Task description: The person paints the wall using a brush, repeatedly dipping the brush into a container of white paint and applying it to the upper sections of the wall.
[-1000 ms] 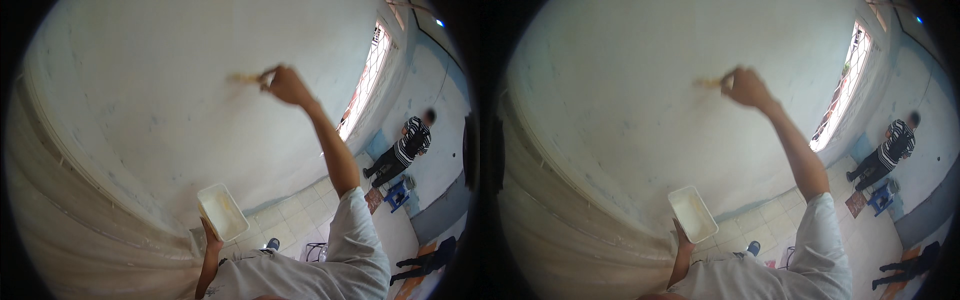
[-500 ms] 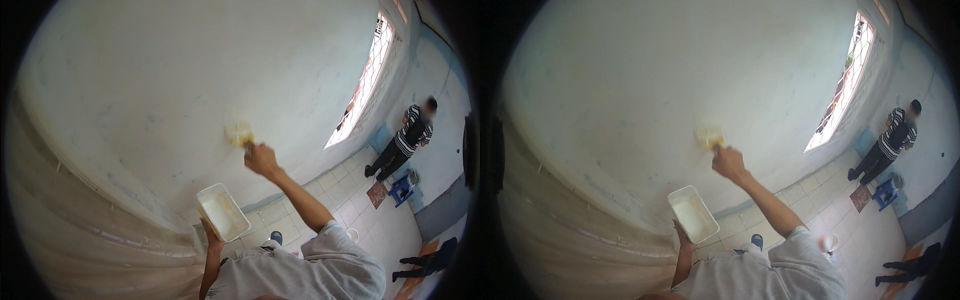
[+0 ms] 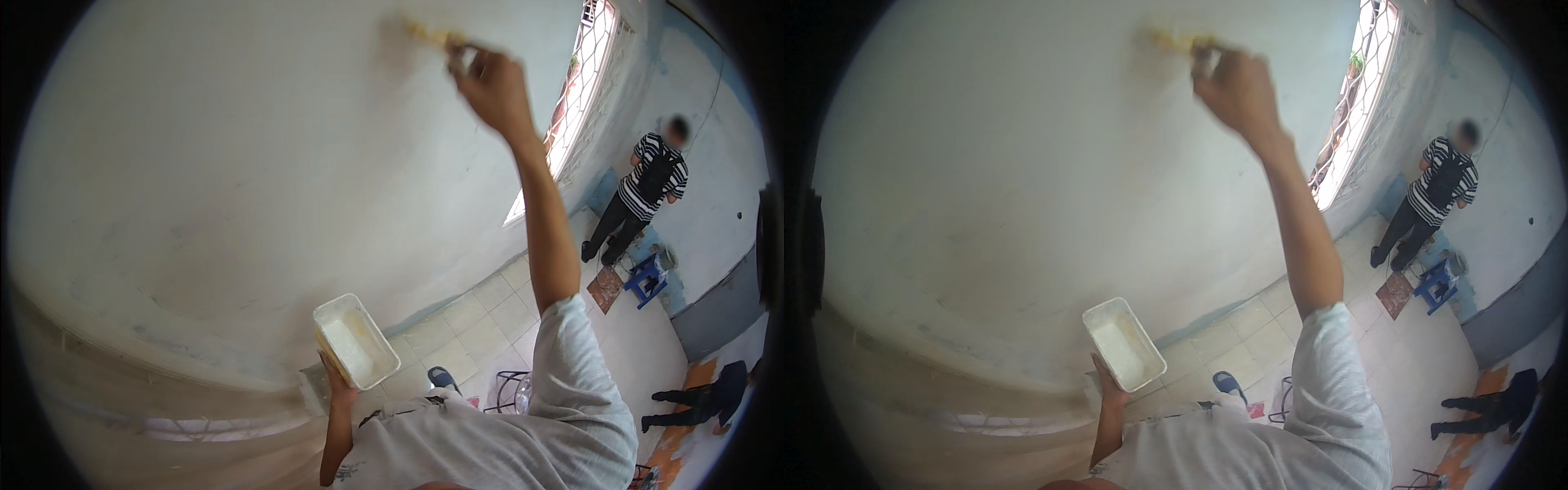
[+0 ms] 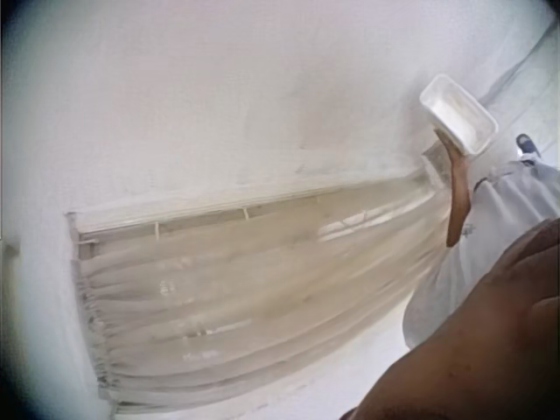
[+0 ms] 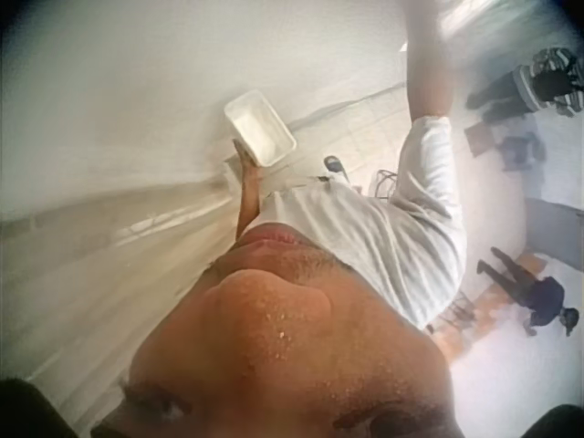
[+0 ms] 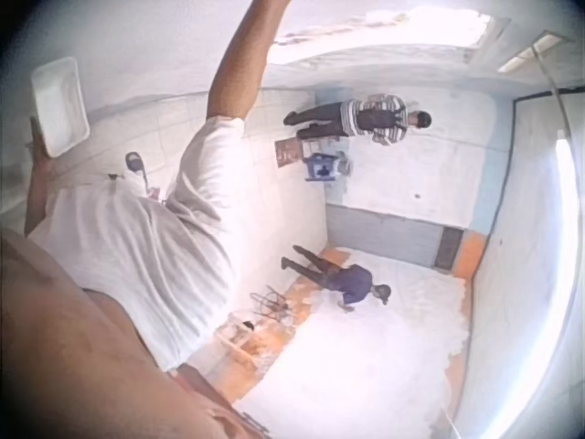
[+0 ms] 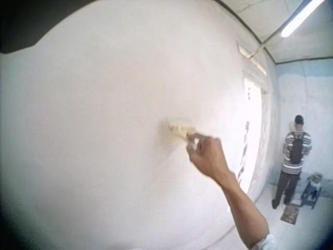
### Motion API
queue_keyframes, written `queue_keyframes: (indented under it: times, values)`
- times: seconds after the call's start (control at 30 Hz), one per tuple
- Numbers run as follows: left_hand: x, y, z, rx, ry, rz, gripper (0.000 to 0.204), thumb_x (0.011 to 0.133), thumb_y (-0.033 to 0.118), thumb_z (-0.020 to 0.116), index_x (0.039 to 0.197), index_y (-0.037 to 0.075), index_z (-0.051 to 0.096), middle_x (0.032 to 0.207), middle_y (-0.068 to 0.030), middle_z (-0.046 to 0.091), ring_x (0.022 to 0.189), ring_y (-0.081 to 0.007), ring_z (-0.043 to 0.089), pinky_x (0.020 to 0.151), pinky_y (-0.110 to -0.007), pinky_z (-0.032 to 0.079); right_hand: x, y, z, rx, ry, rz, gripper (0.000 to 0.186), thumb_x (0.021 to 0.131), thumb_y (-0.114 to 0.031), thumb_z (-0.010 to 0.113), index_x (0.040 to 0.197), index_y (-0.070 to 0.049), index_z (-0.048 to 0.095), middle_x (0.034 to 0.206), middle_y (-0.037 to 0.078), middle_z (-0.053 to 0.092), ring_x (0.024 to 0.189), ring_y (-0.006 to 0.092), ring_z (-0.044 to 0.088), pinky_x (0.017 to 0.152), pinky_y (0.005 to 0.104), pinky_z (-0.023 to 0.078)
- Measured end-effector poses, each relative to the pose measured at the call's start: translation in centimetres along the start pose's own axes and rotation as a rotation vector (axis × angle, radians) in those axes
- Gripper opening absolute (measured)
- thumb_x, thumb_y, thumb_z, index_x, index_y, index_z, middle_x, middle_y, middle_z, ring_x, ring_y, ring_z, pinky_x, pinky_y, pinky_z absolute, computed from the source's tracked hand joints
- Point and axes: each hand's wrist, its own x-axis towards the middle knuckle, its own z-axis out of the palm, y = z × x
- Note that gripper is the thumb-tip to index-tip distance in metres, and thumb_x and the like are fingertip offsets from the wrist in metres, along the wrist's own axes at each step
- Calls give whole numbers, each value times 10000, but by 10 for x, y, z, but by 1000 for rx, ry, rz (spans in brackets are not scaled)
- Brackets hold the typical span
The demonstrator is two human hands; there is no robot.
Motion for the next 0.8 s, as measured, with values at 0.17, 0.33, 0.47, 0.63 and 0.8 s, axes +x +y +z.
queue_keyframes:
  times: [0.17, 0.33, 0.47, 0.63, 0.8]
  values:
    - [30, -35, 39, 44, 25, 77, 735, 1021, 669, 255, 1567, 177, 249, 1546, -49, 364, 1404, -259, 390, 1163, -461, 347, 36, 29, -2, 41, -79, -43, 327, 850, -252, 637, 1112, -89, 743, 636, 150, 677, 644, 297, 693, 682, 423, 556]
    - [43, -50, 68, -193, 77, 29, 712, 1025, 650, 293, 1557, 178, 264, 1539, -45, 377, 1391, -255, 413, 1158, -457, 362, -167, 64, 105, -139, -495, 16, 468, 804, -200, 651, 1262, -109, 619, 756, 171, 674, 720, 377, 667, 657, 501, 531]
    - [40, -47, 80, -89, 121, 43, 720, 1020, 643, 338, 1567, 185, 240, 1544, -59, 372, 1399, -262, 408, 1147, -458, 376, -327, 126, 135, 119, -867, 139, 481, 780, -193, 692, 1231, -37, 629, 782, 204, 692, 657, 327, 678, 587, 459, 525]
    - [44, -61, 74, -2, 164, 88, 735, 1023, 633, 348, 1580, 172, 218, 1558, -65, 361, 1429, -255, 380, 1147, -443, 383, -352, 153, 61, 848, -1001, 768, 437, 859, -119, 661, 1280, -10, 614, 752, 129, 683, 580, 134, 577, 528, 299, 456]
    - [24, -64, 121, -52, 258, 103, 716, 1035, 629, 284, 1564, 147, 265, 1507, -88, 437, 1351, -254, 487, 1107, -436, 450, -339, 168, -8, 1262, -947, 1014, 376, 936, -28, 582, 1308, 21, 599, 790, 65, 693, 583, 71, 523, 530, 233, 419]
